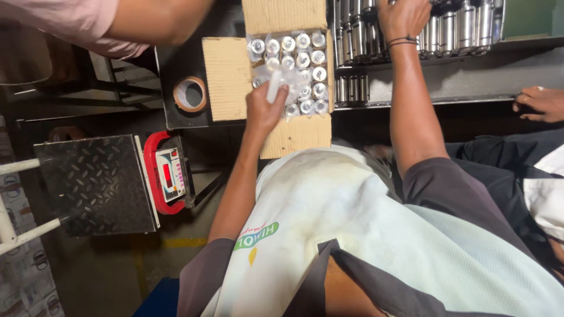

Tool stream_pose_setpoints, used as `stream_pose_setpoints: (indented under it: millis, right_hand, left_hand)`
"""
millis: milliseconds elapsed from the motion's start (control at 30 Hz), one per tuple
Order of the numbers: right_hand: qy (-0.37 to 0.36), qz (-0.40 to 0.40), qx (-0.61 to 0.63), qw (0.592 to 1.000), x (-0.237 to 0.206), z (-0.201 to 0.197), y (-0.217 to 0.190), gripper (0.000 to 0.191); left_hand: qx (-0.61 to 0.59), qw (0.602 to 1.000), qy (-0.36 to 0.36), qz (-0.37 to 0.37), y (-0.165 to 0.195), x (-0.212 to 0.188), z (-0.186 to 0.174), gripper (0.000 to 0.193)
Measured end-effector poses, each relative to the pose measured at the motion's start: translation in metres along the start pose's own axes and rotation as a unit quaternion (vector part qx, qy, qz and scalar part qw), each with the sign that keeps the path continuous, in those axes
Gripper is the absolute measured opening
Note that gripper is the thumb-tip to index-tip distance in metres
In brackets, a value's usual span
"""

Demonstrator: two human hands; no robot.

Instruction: The person repeatedly picks cylindrical metal parts from a tray, places them into small plastic bags, and arranges the filled bags into cardboard boxes. The person also retrieves a new box from a nearby stack and places it on the table to continue the packing process.

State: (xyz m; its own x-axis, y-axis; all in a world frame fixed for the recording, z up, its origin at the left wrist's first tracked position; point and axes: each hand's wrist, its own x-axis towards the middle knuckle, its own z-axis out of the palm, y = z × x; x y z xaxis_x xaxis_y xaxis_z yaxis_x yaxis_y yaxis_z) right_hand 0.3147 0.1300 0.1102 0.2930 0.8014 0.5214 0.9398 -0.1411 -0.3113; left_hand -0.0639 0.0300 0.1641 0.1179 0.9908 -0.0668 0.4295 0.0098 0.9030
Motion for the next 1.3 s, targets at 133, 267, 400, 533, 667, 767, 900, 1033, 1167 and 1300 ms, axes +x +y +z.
stream_pose_setpoints:
  millis: [133,267,400,533,667,767,900,1033,1167,1300]
  right_hand:
    - [-0.206,0.102,0.239,0.943,-0.030,-0.020,-0.019,0.056]
    - [-0.405,0.332,0.686,0.505,-0.103,-0.055,-0.084,0.037]
    - [-0.294,-0.124,0.366,0.874,-0.144,-0.061,-0.132,0.024]
    - [-0.491,0.211,0.569,0.625,-0.153,-0.060,-0.153,0.026]
    - [-0.537,0.068,0.464,0.701,-0.163,-0.063,-0.161,0.039]
    - [-0.474,0.078,0.458,0.748,-0.172,-0.058,-0.163,0.033]
    - [-0.405,0.402,0.714,0.405,-0.171,-0.039,-0.160,0.027]
    - [-0.401,0.098,0.523,0.746,-0.163,-0.023,-0.162,0.032]
    - [-0.443,-0.021,0.564,0.696,-0.176,-0.024,-0.169,0.034]
    - [-0.596,0.172,0.572,0.537,-0.204,-0.038,-0.165,0.047]
  left_hand:
    - [-0.035,0.999,-0.007,0.010,0.000,0.002,0.012,0.028]
    - [-0.121,0.992,-0.033,-0.028,-0.012,0.002,0.018,0.028]
    - [-0.068,0.988,-0.065,0.119,-0.027,-0.006,0.027,0.022]
    - [-0.242,0.953,-0.125,-0.134,-0.039,-0.009,0.018,0.035]
    - [-0.047,0.996,-0.060,-0.046,-0.040,-0.015,0.000,0.031]
    - [-0.014,0.995,-0.070,-0.064,-0.036,-0.032,-0.006,0.040]
    - [0.046,0.994,-0.081,0.065,-0.036,-0.054,-0.006,0.027]
    - [-0.038,0.997,-0.017,0.063,-0.047,-0.052,-0.005,0.032]
    - [-0.424,0.867,-0.131,-0.228,-0.067,-0.046,-0.010,0.019]
    - [-0.379,0.902,-0.059,-0.199,-0.089,-0.056,-0.030,0.014]
